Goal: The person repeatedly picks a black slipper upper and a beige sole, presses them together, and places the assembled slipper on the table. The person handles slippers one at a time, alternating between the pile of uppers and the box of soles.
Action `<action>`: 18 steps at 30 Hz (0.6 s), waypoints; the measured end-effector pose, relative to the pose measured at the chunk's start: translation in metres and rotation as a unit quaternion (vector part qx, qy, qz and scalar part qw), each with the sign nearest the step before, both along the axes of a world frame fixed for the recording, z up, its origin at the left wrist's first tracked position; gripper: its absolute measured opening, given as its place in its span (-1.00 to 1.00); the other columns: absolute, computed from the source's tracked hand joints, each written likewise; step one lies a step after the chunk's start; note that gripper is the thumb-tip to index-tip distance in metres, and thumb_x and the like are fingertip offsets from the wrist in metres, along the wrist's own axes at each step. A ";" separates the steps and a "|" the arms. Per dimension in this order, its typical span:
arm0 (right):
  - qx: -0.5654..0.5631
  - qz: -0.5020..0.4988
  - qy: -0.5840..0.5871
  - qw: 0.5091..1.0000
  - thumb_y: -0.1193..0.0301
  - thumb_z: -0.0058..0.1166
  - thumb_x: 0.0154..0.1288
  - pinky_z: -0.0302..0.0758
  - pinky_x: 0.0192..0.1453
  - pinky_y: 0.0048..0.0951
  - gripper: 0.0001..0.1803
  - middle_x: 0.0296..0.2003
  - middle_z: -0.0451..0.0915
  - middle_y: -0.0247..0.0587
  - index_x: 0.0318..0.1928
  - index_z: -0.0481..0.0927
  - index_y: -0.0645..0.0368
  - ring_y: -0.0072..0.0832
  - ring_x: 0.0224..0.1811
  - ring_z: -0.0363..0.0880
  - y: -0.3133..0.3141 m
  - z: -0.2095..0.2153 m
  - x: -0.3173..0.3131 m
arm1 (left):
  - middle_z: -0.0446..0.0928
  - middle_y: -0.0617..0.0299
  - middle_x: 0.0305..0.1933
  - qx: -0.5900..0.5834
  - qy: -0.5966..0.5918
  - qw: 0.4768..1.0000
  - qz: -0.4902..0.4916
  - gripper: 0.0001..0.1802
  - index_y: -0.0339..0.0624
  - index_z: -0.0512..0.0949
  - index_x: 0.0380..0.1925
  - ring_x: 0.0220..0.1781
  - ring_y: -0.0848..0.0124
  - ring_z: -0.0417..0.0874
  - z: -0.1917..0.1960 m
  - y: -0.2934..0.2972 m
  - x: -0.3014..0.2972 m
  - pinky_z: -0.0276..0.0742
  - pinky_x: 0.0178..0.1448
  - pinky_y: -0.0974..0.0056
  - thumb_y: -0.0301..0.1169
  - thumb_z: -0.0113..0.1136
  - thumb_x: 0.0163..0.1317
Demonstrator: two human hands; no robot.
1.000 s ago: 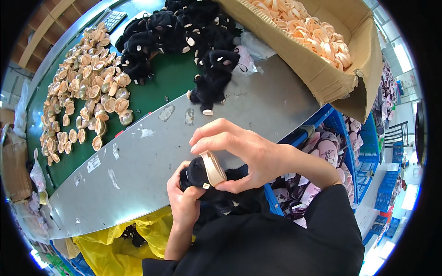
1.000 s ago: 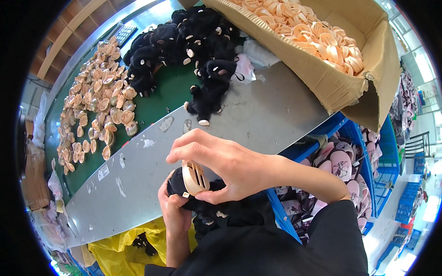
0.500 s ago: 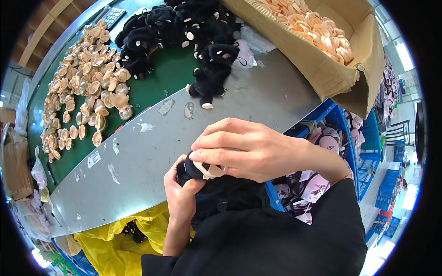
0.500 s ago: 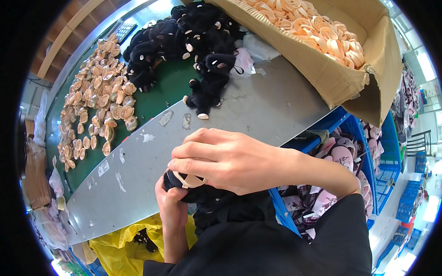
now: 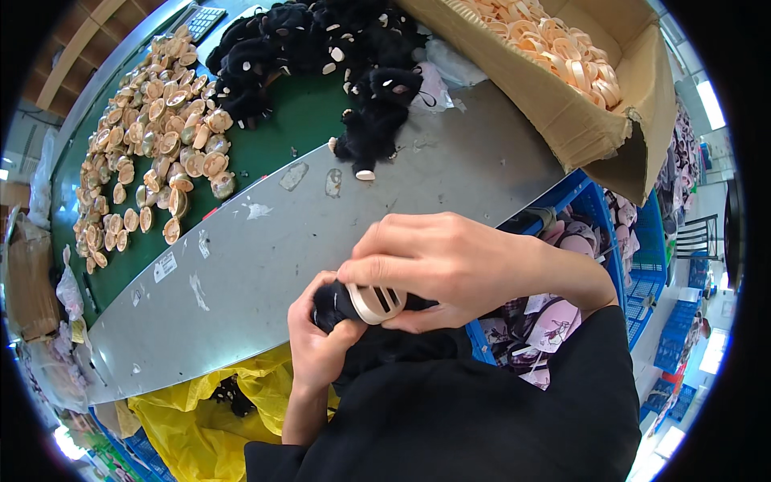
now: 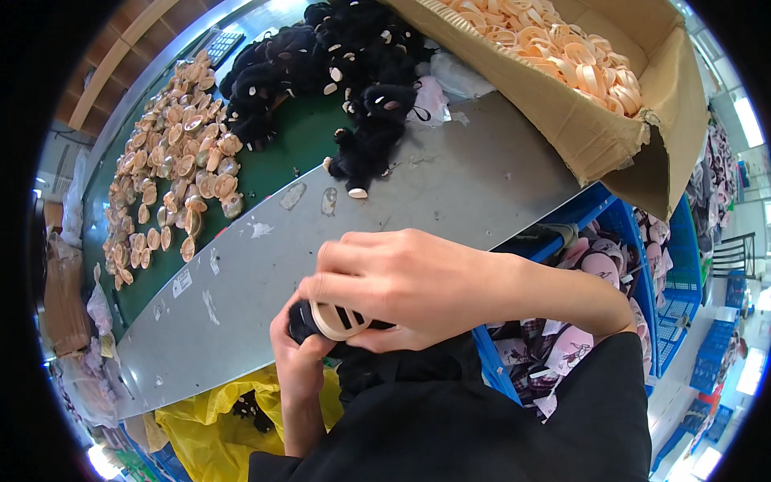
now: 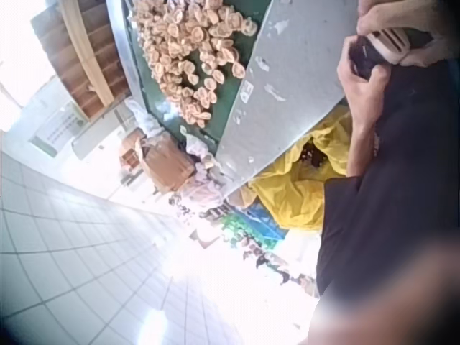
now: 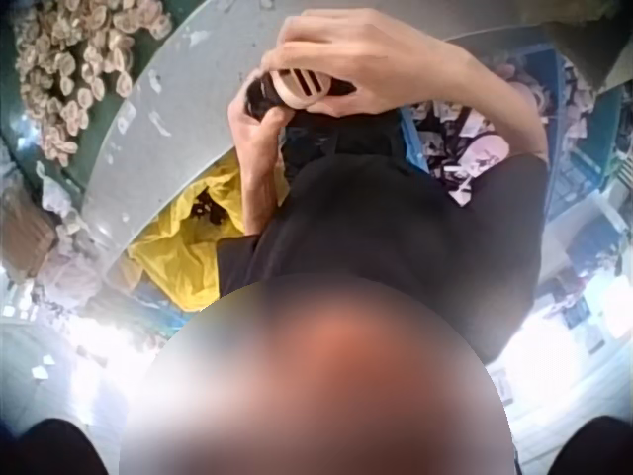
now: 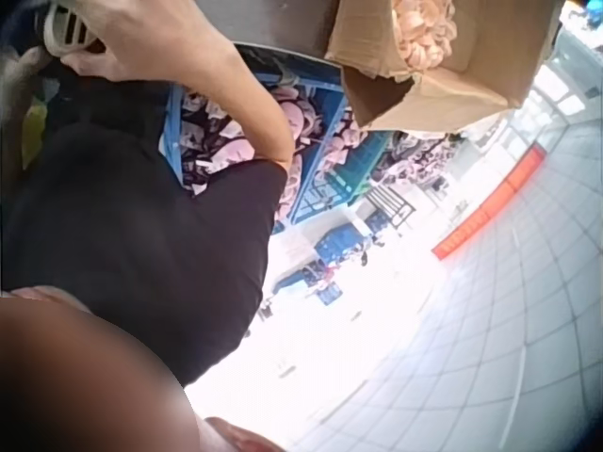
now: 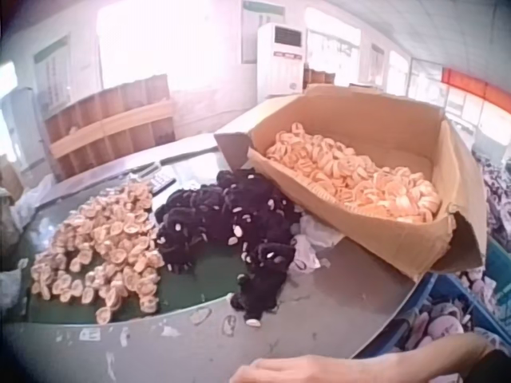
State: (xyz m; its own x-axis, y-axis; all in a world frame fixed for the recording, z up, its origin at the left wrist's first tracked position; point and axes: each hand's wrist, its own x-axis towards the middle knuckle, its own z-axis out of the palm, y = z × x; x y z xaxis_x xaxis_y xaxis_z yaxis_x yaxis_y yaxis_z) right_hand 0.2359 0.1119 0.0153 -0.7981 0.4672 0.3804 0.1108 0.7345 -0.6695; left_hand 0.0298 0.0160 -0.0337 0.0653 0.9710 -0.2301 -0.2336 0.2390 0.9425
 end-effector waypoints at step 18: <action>0.047 -0.248 0.109 0.962 0.12 0.52 0.00 0.50 -0.53 -0.49 -0.49 -0.42 0.50 -0.26 -0.20 0.61 0.22 -0.44 -0.57 0.51 -0.035 -0.020 -0.031 | 0.61 -0.02 0.00 0.253 0.195 0.940 0.115 -0.58 -0.37 0.51 -0.09 -0.03 0.26 0.63 -0.013 -0.007 0.022 0.54 0.09 0.21 -0.34 0.42 0.17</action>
